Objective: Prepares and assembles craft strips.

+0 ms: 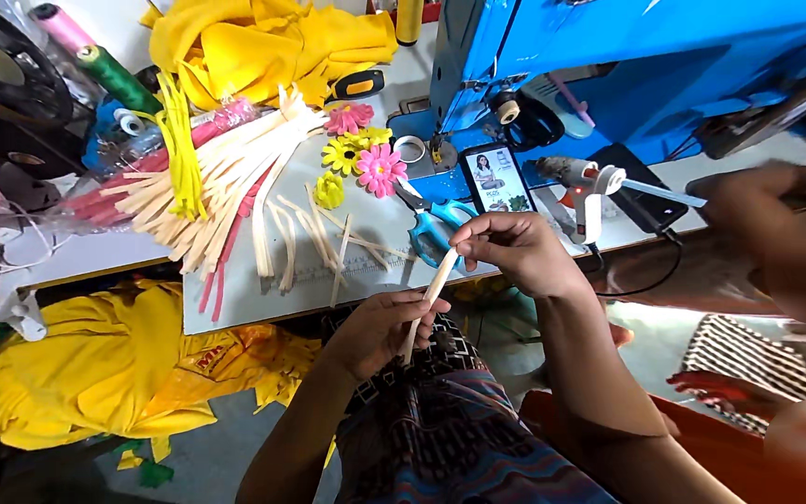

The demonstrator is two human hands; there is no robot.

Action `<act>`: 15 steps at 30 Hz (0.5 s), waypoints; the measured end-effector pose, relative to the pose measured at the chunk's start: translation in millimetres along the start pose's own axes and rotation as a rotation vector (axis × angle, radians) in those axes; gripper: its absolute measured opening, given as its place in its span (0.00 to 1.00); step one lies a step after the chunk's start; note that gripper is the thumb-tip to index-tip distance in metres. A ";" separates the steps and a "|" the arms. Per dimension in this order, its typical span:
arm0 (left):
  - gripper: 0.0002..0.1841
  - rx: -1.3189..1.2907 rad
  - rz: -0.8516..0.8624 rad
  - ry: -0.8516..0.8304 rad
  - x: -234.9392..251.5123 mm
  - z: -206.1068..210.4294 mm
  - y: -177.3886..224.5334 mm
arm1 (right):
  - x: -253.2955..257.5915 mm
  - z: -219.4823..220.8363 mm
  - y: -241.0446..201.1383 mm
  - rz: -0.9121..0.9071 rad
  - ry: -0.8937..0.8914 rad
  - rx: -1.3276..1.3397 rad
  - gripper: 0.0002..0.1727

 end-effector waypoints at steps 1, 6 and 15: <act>0.15 0.018 0.012 0.052 -0.5 2.2 0.7 | -0.3 0.3 -0.6 -0.001 0.002 -0.018 0.08; 0.13 0.196 0.071 0.296 -0.7 12.3 4.4 | -1.5 1.5 -8.5 -0.011 0.011 -0.104 0.07; 0.12 0.270 0.268 0.431 0.6 16.9 11.0 | -10.7 18.5 -27.6 -0.153 0.208 -0.359 0.06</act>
Point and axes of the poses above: each hand's wrist, its own x-axis towards the middle knuckle, its own z-axis out of the palm, y = z × x, the point moved 3 cm from there along x, towards the middle knuckle, and after that the axes turned 7 degrees about -y, right-handed, at the moved point
